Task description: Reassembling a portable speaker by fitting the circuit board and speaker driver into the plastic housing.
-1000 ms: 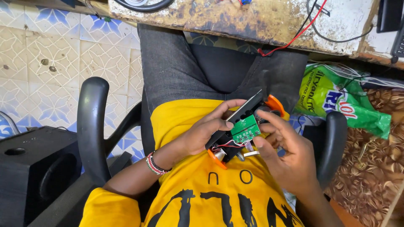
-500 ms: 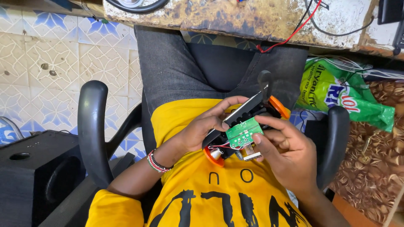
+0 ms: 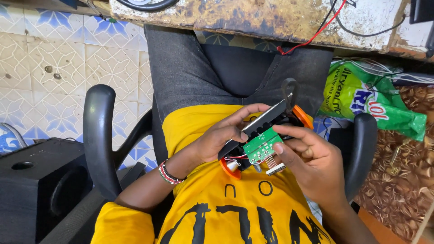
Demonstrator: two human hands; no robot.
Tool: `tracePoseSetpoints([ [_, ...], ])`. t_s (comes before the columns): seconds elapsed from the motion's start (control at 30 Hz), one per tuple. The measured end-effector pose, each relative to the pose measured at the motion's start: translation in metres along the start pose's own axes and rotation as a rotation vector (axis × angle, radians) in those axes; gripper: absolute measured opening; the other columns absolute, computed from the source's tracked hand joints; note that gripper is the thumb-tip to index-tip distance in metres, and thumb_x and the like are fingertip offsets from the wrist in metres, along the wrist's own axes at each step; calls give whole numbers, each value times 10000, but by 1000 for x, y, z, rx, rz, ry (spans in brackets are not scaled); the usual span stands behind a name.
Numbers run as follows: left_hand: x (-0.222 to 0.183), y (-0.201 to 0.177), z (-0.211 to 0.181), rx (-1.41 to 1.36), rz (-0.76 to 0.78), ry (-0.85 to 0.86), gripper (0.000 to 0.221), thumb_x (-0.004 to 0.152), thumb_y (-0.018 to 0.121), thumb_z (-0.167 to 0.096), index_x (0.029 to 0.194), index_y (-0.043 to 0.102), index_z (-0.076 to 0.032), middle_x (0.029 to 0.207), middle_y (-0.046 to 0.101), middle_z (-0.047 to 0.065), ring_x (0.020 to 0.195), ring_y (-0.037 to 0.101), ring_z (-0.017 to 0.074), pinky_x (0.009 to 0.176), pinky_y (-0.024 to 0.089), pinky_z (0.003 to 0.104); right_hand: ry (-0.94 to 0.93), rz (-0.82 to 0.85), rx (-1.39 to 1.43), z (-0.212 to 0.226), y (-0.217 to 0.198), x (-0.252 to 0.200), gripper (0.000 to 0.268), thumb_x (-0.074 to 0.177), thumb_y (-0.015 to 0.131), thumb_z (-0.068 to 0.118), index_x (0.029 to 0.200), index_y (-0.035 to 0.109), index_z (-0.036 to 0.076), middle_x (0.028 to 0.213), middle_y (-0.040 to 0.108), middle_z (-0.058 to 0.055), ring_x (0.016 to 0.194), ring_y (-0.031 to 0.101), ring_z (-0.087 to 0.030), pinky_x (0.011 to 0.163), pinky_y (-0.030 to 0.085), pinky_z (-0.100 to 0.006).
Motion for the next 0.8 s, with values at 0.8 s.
tracePoseSetpoints([
  [0.8, -1, 5, -7, 28, -20, 16, 770, 826, 579, -94, 1568, 369, -92, 1267, 621, 164, 1029, 655, 218, 872, 572, 337, -2, 36, 97, -2, 0, 3, 364, 914, 681, 82, 1249, 664, -60, 774, 793, -186, 660, 775, -195, 635, 618, -252],
])
Point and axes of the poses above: each hand's wrist, its own x-axis towards the middle knuckle, its own y-axis out of the palm, z = x × y, the point moved 3 cm from there along x, towards the middle knuckle
